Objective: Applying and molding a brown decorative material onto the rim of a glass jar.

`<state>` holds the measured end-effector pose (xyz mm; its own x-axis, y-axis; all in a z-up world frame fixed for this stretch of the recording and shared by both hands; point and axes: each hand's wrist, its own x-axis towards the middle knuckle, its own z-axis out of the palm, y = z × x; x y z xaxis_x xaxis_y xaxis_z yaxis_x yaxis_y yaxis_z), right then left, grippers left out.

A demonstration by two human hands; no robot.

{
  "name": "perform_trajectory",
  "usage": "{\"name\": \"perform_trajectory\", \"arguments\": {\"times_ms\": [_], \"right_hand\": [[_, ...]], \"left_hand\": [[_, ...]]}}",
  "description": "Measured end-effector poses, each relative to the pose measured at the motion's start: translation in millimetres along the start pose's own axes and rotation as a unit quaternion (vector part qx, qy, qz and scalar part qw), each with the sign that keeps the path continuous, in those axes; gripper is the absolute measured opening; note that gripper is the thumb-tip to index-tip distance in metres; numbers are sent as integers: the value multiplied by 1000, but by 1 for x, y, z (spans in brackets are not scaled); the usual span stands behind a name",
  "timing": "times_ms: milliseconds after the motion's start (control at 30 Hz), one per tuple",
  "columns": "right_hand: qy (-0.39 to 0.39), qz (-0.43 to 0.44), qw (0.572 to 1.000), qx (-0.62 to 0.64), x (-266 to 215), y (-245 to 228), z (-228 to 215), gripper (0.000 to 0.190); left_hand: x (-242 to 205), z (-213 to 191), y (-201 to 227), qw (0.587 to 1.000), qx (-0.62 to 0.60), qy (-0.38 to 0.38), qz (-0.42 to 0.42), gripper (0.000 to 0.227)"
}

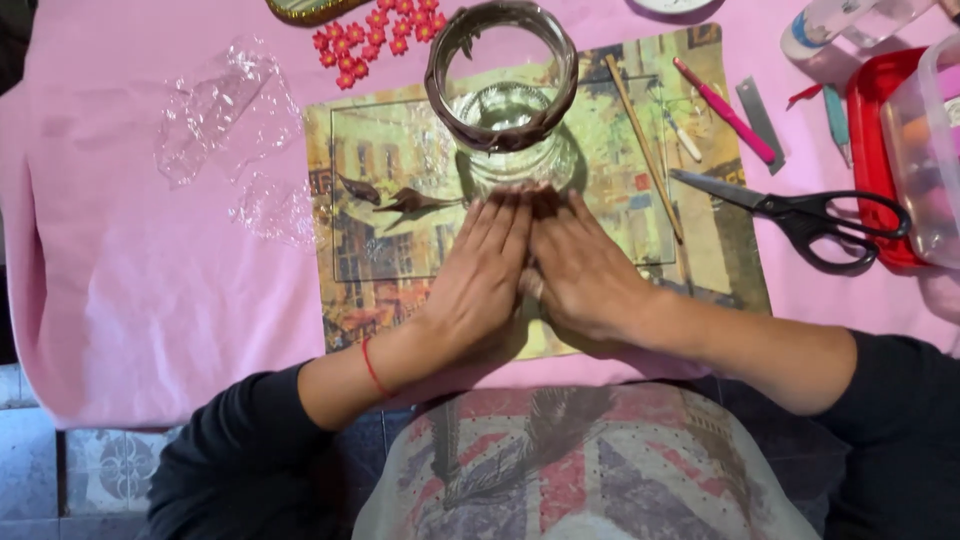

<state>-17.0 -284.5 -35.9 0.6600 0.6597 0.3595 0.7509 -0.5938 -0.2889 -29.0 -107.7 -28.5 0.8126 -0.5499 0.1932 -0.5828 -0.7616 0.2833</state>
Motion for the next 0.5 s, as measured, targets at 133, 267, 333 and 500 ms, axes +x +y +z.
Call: {"name": "perform_trajectory", "arguments": {"times_ms": [133,267,333,500], "right_hand": [[-46,-27,998,-19,-10,-9,-17,79],[-51,-17,998,15,-17,0,-4,80],[-38,-7,999,25,-13,9,3,83],[-85,30,995,-38,-14,-3,-6,91]], "left_hand": [[-25,-5,8,1000,-3,-11,2,68],[-24,5,2,999,34,5,9,77],[-13,12,-7,999,53,10,8,83],[-10,18,-5,997,64,35,-18,81]]}}
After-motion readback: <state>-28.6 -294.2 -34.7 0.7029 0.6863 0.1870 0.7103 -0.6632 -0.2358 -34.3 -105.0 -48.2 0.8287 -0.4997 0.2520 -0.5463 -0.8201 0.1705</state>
